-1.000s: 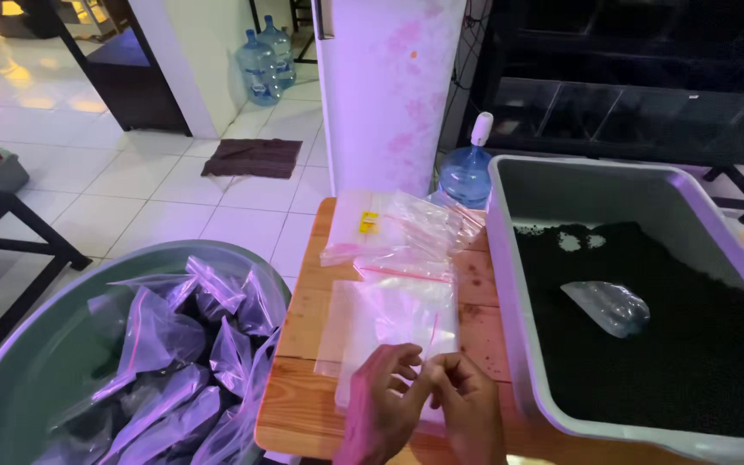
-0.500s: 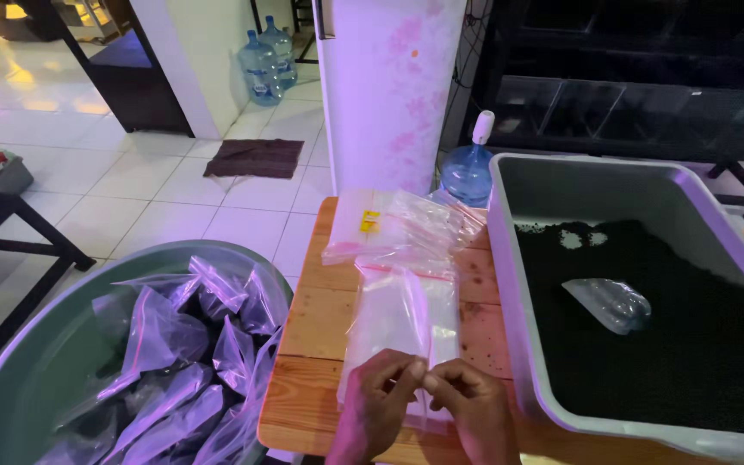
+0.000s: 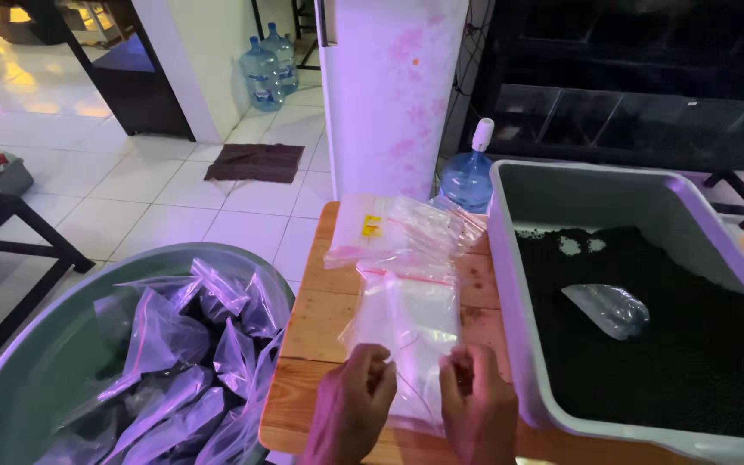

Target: The person scoops dark soil from a large plastic tub into individual plastic bags using a clear measuring cup, sealing each bag and placing it into a larger green container.

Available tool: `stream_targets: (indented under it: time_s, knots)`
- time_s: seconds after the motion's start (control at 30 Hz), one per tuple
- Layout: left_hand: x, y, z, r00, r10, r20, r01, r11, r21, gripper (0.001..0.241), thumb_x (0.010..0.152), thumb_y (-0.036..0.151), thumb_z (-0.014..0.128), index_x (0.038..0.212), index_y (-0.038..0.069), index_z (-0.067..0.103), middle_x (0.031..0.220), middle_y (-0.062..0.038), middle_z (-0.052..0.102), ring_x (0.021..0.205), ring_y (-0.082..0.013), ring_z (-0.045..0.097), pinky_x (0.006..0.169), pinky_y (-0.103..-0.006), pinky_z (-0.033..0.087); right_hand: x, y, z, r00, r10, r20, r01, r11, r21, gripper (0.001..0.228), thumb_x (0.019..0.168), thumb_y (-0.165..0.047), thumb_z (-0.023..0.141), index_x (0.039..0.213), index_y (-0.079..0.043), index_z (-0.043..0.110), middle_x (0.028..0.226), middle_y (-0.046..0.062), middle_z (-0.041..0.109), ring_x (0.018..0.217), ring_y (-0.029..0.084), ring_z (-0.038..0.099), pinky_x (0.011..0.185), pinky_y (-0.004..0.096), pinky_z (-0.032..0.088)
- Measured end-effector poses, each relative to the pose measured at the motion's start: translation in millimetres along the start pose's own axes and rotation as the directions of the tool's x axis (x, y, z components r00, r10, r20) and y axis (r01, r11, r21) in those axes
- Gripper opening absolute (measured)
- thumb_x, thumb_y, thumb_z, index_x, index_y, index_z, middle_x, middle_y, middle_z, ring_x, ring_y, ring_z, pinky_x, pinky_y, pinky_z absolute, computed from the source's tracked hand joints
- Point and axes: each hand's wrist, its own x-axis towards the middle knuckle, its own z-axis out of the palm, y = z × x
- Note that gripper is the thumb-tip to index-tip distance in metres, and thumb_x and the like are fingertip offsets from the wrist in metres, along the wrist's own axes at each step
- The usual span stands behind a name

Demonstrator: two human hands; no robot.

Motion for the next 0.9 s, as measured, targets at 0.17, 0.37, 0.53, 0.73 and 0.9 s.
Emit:
stream_targets:
  time_s: [0.17, 0.37, 0.53, 0.73, 0.9]
  knots:
    - [6.3, 24.4, -21.0, 0.974, 0.140, 0.178, -0.163, 0.979, 0.119, 0.012, 0.106, 0.018, 0.060, 0.118, 0.016, 0.060, 0.085, -0.011, 0.071, 0.069, -0.0380, 0.064, 0.063, -0.0546, 0.048, 12.0, -5.1, -16.3, 0.965, -0.243, 0.096, 0.241, 0.970, 0.031, 0.009, 0.101, -0.014, 0.064, 0.102, -0.016, 0.073, 0.101, 0.003, 0.078, 0.085, 0.021, 0.078, 0.080, 0.036, 0.060]
    - [26.8, 54.7, -35.0, 0.811, 0.526, 0.257, -0.584, 0.762, 0.281, 0.022, 0.088, 0.000, 0.064, 0.108, 0.011, 0.066, 0.089, -0.013, 0.058, 0.067, -0.0402, 0.057, 0.059, -0.0541, 0.049, 40.7, -31.0, -39.9, 0.884, -0.299, 0.359, 0.316, 0.949, 0.014, 0.042, 0.091, -0.013, 0.078, 0.132, -0.021, 0.074, 0.113, 0.000, 0.079, 0.092, 0.019, 0.077, 0.083, 0.038, 0.063]
    - [41.6, 73.8, -63.0, 0.705, 0.611, 0.360, -0.709, 0.582, 0.399, 0.018, 0.079, 0.017, 0.077, 0.084, 0.006, 0.063, 0.083, -0.017, 0.060, 0.071, -0.0410, 0.059, 0.065, -0.0522, 0.050, 75.2, -38.2, -68.0, 0.811, -0.291, 0.508, 0.446, 0.869, -0.213, 0.066, 0.085, -0.013, 0.084, 0.146, -0.023, 0.062, 0.132, 0.005, 0.070, 0.111, 0.034, 0.075, 0.075, 0.056, 0.065]
    - [47.4, 79.2, -75.1, 0.627, 0.640, 0.445, -0.779, 0.498, 0.381, 0.026, 0.111, 0.024, 0.067, 0.089, 0.009, 0.067, 0.089, -0.014, 0.062, 0.071, -0.0405, 0.061, 0.058, -0.0549, 0.050, 105.6, -41.1, -96.1, 0.719, -0.354, 0.598, 0.585, 0.773, -0.246, 0.039, 0.095, -0.006, 0.068, 0.130, -0.023, 0.064, 0.108, 0.007, 0.069, 0.086, 0.035, 0.072, 0.074, 0.051, 0.055]
    - [54.1, 80.1, -69.5, 0.667, 0.658, 0.350, -0.745, 0.596, 0.301, 0.024, 0.108, 0.023, 0.071, 0.089, 0.009, 0.067, 0.110, -0.011, 0.068, 0.070, -0.0349, 0.067, 0.056, -0.0494, 0.053, 112.7, -49.8, -104.9, 0.700, -0.283, 0.655, 0.528, 0.823, -0.209, 0.038, 0.097, -0.006, 0.073, 0.131, -0.020, 0.067, 0.117, 0.009, 0.074, 0.084, 0.030, 0.077, 0.070, 0.045, 0.060]
